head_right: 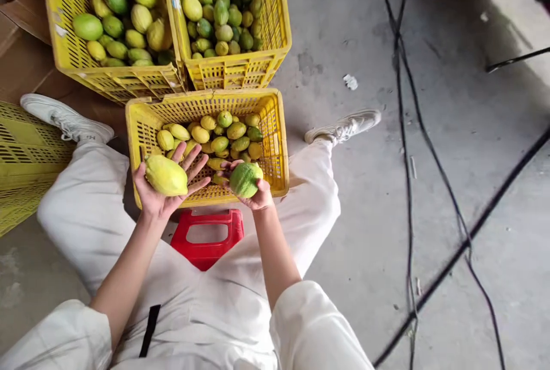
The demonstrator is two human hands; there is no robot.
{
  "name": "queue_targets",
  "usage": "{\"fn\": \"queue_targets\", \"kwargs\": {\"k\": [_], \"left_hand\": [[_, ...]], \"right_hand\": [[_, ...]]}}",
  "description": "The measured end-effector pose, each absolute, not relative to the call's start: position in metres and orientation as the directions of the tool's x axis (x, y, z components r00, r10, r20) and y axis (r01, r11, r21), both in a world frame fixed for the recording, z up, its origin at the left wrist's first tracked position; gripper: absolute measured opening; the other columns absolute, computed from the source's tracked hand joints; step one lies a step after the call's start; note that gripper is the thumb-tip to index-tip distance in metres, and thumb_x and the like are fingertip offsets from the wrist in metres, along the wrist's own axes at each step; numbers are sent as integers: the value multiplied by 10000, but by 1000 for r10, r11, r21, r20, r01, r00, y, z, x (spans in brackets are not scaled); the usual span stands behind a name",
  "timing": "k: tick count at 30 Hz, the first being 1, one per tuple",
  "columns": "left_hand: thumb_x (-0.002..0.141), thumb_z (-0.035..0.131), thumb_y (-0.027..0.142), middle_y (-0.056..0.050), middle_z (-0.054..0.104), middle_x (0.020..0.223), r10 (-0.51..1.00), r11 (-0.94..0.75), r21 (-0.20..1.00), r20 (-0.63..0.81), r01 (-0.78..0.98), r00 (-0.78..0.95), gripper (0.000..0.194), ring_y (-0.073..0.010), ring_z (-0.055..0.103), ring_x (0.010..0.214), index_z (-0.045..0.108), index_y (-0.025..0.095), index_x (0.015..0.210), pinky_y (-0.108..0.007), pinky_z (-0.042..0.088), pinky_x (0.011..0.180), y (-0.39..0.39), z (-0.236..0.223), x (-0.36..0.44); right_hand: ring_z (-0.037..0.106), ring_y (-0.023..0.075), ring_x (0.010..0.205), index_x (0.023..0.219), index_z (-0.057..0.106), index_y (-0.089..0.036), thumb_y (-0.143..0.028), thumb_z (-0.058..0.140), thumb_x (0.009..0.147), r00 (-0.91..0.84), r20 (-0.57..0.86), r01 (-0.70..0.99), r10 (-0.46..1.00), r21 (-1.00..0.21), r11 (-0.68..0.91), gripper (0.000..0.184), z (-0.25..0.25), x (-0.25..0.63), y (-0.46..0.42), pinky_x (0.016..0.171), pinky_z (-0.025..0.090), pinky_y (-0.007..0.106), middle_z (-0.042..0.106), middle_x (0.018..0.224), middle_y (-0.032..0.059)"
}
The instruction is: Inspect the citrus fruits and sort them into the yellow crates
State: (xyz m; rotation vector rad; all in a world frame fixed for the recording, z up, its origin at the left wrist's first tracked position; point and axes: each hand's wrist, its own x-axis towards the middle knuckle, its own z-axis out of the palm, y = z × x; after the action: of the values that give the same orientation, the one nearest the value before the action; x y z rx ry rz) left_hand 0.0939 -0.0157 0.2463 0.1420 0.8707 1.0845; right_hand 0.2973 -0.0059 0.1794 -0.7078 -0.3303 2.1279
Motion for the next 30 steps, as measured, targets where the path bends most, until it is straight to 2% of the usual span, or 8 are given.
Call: {"fn": "queue_targets", "kwargs": {"k": [5, 8, 13, 17, 20, 23, 26, 30], "left_hand": [[802, 346, 670, -27, 461, 1463, 869, 418, 518, -466, -747, 163, 643, -329, 297, 1421, 531, 298, 1293, -548, 423, 1022, -54, 276, 96], [818, 315, 650, -20, 429, 1491, 898, 372, 538, -414, -756, 147, 643, -312, 264, 1439, 506, 297, 1320, -546, 401, 1042, -75, 288, 94], [799, 333, 671, -51, 437, 1483, 911, 333, 601, -403, -726, 85, 682, -321, 251, 1443, 492, 283, 1338, -569, 375, 1053, -97, 304, 98], [821, 357, 646, -56, 522, 1403, 921, 277, 622, -388, -733, 18, 620, -298, 338, 1401, 548, 277, 1282, -511, 428, 1028, -105, 308, 104], [867, 413, 544, -52, 677, 1063, 899, 233, 519, -437, -822, -21, 430, -193, 617, 1078, 634, 234, 1067, -308, 553, 837, -108, 312, 108], [884, 447, 485, -6, 614, 736, 860, 280, 376, -508, -883, 57, 345, -90, 605, 648, 608, 180, 866, -172, 531, 580, -103, 319, 106], [893, 444, 479, -1, 582, 697, 824, 356, 341, -553, -870, 120, 352, -80, 571, 577, 582, 158, 849, -165, 514, 516, -91, 324, 97], [880, 463, 466, -57, 654, 817, 813, 369, 379, -575, -849, 96, 357, -148, 656, 710, 600, 146, 961, -258, 586, 639, -76, 327, 79]], "right_hand": [[599, 130, 774, 1051, 609, -297, -506, 690, 684, -277, -407, -801, 870, -402, -443, 430, 215, 285, -31, 672, 561, 247, 643, 931, -4], [630, 161, 905, 1030, 610, -285, -504, 655, 739, -287, -441, -800, 851, -378, -466, 367, 236, 283, -44, 742, 577, 296, 665, 975, 5], [534, 286, 1218, 1112, 592, -260, -467, 567, 767, -358, -371, -698, 857, -503, -509, 403, 262, 286, -55, 901, 535, 512, 627, 1216, 73], [572, 260, 1151, 1144, 557, -263, -552, 615, 731, -390, -343, -669, 855, -532, -519, 508, 270, 292, -55, 818, 577, 442, 639, 1150, 67], [626, 183, 923, 1072, 555, -268, -574, 632, 718, -451, -325, -686, 831, -469, -556, 474, 276, 294, -53, 588, 575, 264, 654, 1039, 36], [638, 151, 806, 1003, 562, -249, -470, 664, 740, -508, -346, -649, 789, -448, -615, 358, 285, 292, -47, 499, 534, 197, 672, 963, 23], [674, 185, 871, 1035, 562, -234, -397, 652, 768, -509, -397, -588, 764, -488, -645, 325, 294, 289, -41, 656, 601, 287, 691, 951, 26], [634, 260, 1088, 1104, 544, -225, -344, 558, 750, -592, -283, -567, 754, -518, -640, 374, 304, 286, -30, 890, 558, 474, 694, 1070, 67]]}}
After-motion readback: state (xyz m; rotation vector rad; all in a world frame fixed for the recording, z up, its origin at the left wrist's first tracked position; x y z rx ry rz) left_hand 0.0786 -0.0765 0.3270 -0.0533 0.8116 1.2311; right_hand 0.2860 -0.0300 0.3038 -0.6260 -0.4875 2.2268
